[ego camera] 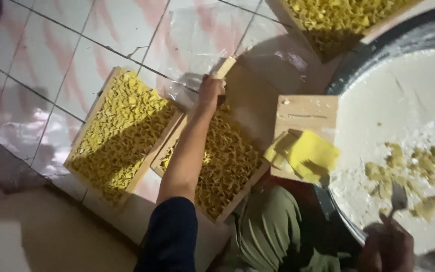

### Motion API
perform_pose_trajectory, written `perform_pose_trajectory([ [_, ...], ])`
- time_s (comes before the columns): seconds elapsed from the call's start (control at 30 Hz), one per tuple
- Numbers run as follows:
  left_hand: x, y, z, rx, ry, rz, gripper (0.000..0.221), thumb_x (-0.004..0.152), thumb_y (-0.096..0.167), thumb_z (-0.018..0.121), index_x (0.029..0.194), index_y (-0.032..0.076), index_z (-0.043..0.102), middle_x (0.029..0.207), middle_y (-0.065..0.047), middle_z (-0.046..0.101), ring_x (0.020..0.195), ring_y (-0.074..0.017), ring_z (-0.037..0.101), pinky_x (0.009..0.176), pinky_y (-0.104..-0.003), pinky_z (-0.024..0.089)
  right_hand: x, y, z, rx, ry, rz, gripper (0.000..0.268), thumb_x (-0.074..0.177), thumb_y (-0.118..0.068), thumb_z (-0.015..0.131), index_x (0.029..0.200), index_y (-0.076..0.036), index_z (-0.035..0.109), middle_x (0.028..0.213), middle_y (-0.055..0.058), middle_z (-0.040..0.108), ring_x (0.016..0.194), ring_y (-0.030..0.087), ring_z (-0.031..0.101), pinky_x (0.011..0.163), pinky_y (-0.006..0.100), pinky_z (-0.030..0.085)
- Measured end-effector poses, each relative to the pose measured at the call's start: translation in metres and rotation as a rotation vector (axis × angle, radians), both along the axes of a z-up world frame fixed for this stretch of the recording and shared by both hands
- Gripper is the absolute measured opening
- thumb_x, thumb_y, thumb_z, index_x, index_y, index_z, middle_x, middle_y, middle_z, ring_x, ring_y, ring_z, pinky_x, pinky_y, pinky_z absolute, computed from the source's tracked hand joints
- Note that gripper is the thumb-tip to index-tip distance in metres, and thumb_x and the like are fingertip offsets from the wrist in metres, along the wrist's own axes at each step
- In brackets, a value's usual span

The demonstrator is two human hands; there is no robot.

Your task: The person scrapes a yellow dough-like sheet with a fork over a large metal bowl containing white batter, collecting the scraped pieces in the bowl. The person repeats this scraping action multiple times, handling the dough sheet and fork throughout.

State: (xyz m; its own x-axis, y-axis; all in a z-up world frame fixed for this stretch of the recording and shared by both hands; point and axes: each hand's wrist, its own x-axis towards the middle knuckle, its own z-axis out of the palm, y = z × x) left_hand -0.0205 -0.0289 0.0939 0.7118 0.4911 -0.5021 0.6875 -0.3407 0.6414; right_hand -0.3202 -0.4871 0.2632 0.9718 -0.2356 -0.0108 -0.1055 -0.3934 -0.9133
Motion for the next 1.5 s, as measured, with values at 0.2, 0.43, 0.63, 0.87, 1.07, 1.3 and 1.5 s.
perform_pose_trajectory([
  [0.2,-0.055,-0.056,0.086,0.255,-0.788,-0.323,0.053,0.101,0.001,0.056,0.15,0.014,0.044,0.15,-0.02,0.044,0.126,-0.0376,0.062,0.098,-0.043,0.061,0.015,-0.002,-0.007,-0.084,0.07,-0.152,0.006,0.103,0.001,0.058,0.108,0.002,0.061,0.129,0.021,0.069,0.114,0.026,0.067,0.098,0.036,0.05],
  [0.43,-0.144,-0.172,0.174,0.335,-1.006,-1.224,0.039,0.088,0.013,0.081,0.124,0.006,0.068,0.117,-0.011,0.067,0.106,-0.0253,0.06,0.097,-0.035,0.054,0.021,-0.01,-0.012,-0.197,-0.107,0.032,0.026,0.111,-0.011,0.054,0.132,0.003,0.06,0.1,0.013,0.068,0.088,0.024,0.065,0.079,0.038,0.049],
  [0.63,-0.141,-0.184,0.162,0.437,-0.832,-1.327,0.011,0.094,0.005,0.065,0.099,0.005,0.076,0.092,-0.007,0.063,0.092,-0.0267,0.053,0.077,-0.038,0.05,0.026,-0.006,-0.009,-0.018,-0.076,-0.014,0.015,0.107,-0.001,0.05,0.118,-0.002,0.061,0.099,0.009,0.069,0.097,0.022,0.067,0.092,0.039,0.051],
  [0.87,-0.135,-0.184,0.107,0.397,-0.929,-1.33,0.004,0.088,0.008,0.07,0.091,0.006,0.068,0.091,-0.008,0.063,0.083,-0.0282,0.062,0.077,-0.038,0.053,0.026,-0.008,-0.013,0.075,-0.272,0.113,0.018,0.108,0.006,0.044,0.119,0.001,0.057,0.093,0.017,0.066,0.1,0.032,0.065,0.101,0.05,0.047],
  [1.07,-0.148,-0.178,0.192,-0.217,-0.828,-0.707,0.011,0.09,0.02,0.071,0.098,0.012,0.072,0.098,0.0,0.065,0.094,-0.0179,0.065,0.084,-0.033,0.055,0.039,-0.01,-0.005,0.132,-0.206,0.118,0.021,0.104,0.01,0.047,0.123,0.005,0.056,0.09,0.025,0.069,0.102,0.044,0.069,0.092,0.058,0.048],
  [1.3,-0.141,-0.166,0.2,-1.05,-0.654,0.11,0.019,0.095,0.021,0.066,0.111,0.012,0.062,0.102,-0.008,0.067,0.092,-0.0216,0.068,0.08,-0.034,0.055,0.038,-0.011,-0.002,0.343,-0.056,0.142,0.037,0.103,0.0,0.045,0.139,0.003,0.054,0.086,0.023,0.065,0.058,0.02,0.054,0.059,0.033,0.04],
  [1.5,-0.133,-0.143,0.148,-1.194,-0.585,0.084,0.042,0.099,0.03,0.07,0.133,0.007,0.063,0.13,-0.018,0.069,0.115,-0.0311,0.071,0.104,-0.05,0.056,0.043,-0.016,0.008,0.34,0.078,0.102,0.033,0.108,-0.009,0.047,0.14,-0.001,0.053,0.081,0.016,0.062,0.063,0.016,0.051,0.057,0.029,0.037],
])
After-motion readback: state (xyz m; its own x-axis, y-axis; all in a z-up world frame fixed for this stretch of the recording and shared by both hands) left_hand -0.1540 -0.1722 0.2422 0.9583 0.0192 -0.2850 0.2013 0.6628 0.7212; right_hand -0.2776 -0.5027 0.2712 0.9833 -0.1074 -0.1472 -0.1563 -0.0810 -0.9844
